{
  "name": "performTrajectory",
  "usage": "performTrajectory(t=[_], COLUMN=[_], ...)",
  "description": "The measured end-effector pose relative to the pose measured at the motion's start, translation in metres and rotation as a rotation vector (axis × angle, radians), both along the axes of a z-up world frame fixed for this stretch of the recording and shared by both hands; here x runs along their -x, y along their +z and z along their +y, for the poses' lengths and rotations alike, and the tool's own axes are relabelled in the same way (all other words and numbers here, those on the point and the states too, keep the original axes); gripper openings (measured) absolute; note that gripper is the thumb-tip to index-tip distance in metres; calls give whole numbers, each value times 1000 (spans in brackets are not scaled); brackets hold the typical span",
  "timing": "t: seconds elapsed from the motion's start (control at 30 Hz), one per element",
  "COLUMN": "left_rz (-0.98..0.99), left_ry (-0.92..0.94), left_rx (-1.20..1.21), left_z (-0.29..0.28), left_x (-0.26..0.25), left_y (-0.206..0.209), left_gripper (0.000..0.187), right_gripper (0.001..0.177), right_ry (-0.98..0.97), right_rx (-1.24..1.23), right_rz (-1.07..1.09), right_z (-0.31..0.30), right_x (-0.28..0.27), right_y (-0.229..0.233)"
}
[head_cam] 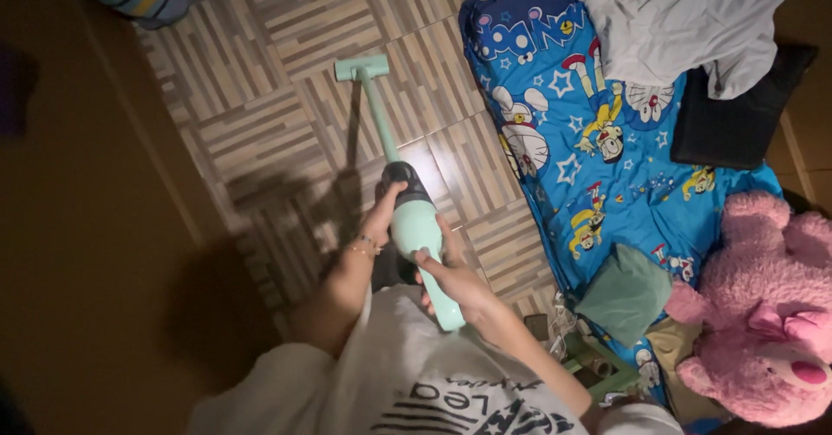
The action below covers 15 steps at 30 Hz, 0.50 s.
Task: The person uses a handheld cordless vacuum to clean the tiled floor in a bedroom. They move the vacuum back and forth across the floor, focusing on the area near a bed and a fan.
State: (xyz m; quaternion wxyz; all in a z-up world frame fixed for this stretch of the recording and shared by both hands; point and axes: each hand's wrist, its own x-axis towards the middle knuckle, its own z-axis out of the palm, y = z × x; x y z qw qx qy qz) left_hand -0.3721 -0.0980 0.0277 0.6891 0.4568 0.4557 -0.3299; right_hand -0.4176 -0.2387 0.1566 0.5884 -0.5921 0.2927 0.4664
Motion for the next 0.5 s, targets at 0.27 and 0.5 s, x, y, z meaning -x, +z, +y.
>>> performTrajectory(t=[0.27, 0.5], left_rz=[3, -1], left_ry=[74, 226], left_rx=[-69, 21], left_z=[-16, -62], left_x=[68, 137], left_y=[9, 86], left_gripper=[118, 103], right_gripper=[87, 86], right_ry=[32, 96], right_rx=[-15, -24], right_rz=[28, 58], right_z=[-39, -66], right_x=[62, 125], right_y=[35, 64])
